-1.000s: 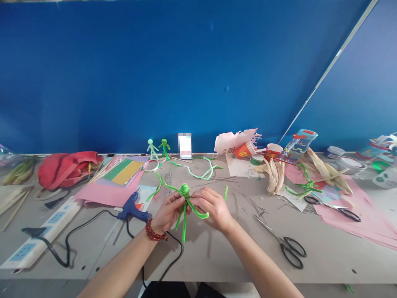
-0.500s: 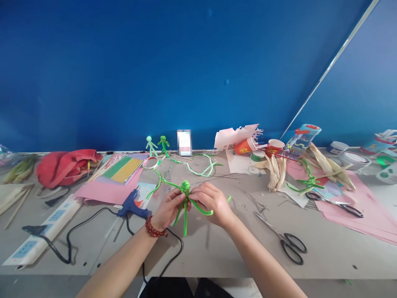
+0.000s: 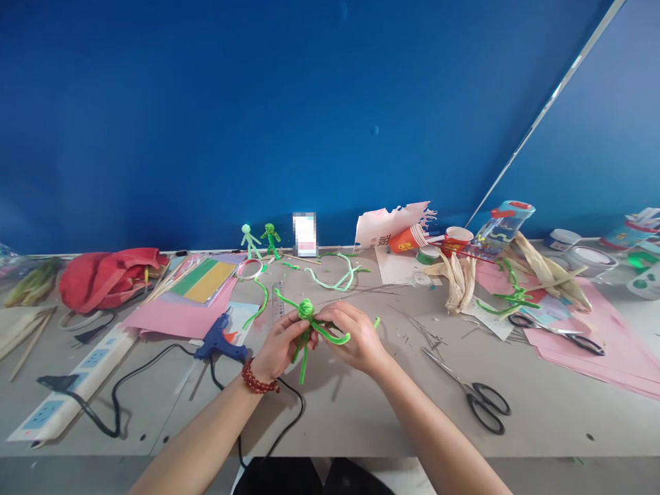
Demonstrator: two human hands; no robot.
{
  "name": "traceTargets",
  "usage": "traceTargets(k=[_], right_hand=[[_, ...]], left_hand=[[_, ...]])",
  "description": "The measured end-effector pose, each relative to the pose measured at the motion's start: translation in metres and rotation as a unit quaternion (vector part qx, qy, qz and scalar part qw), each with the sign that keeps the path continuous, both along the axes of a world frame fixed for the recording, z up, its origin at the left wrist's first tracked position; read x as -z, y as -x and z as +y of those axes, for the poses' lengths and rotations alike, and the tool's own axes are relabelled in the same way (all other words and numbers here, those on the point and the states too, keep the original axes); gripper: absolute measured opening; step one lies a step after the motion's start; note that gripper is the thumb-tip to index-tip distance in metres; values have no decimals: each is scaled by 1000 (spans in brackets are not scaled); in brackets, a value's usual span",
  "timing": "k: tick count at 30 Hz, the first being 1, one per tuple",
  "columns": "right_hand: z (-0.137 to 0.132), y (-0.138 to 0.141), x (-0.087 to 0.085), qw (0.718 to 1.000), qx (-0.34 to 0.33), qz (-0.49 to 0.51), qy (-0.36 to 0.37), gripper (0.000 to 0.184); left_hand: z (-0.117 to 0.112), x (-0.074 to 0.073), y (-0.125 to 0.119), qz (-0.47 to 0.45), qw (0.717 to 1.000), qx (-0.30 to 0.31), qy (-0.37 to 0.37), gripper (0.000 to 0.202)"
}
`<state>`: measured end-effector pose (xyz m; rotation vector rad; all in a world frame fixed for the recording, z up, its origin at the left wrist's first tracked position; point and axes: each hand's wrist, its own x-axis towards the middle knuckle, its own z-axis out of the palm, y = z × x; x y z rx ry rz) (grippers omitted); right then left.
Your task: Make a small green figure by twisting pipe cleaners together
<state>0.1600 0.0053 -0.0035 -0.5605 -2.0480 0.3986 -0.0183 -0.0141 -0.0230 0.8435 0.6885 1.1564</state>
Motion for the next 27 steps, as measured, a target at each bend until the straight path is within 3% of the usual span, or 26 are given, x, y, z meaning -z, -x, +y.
traceTargets(k=[6, 12, 17, 23, 27], right_hand=[[-2, 2, 0, 998, 30, -8, -48, 10], [-5, 7, 8, 993, 82, -17, -79, 10], [-3, 9, 15, 995, 80, 9, -54, 12], [0, 10, 13, 998, 57, 29, -21, 13], [-1, 13, 13, 996, 75, 46, 24, 10]], left_hand=[[-2, -2, -2, 12, 1000, -8, -3, 18], [1, 5, -2, 31, 999, -2, -26, 18], [0, 6, -3, 62, 997, -14, -46, 18], [0, 2, -4, 63, 995, -62, -41, 19], [1, 1, -4, 79, 993, -73, -41, 21]])
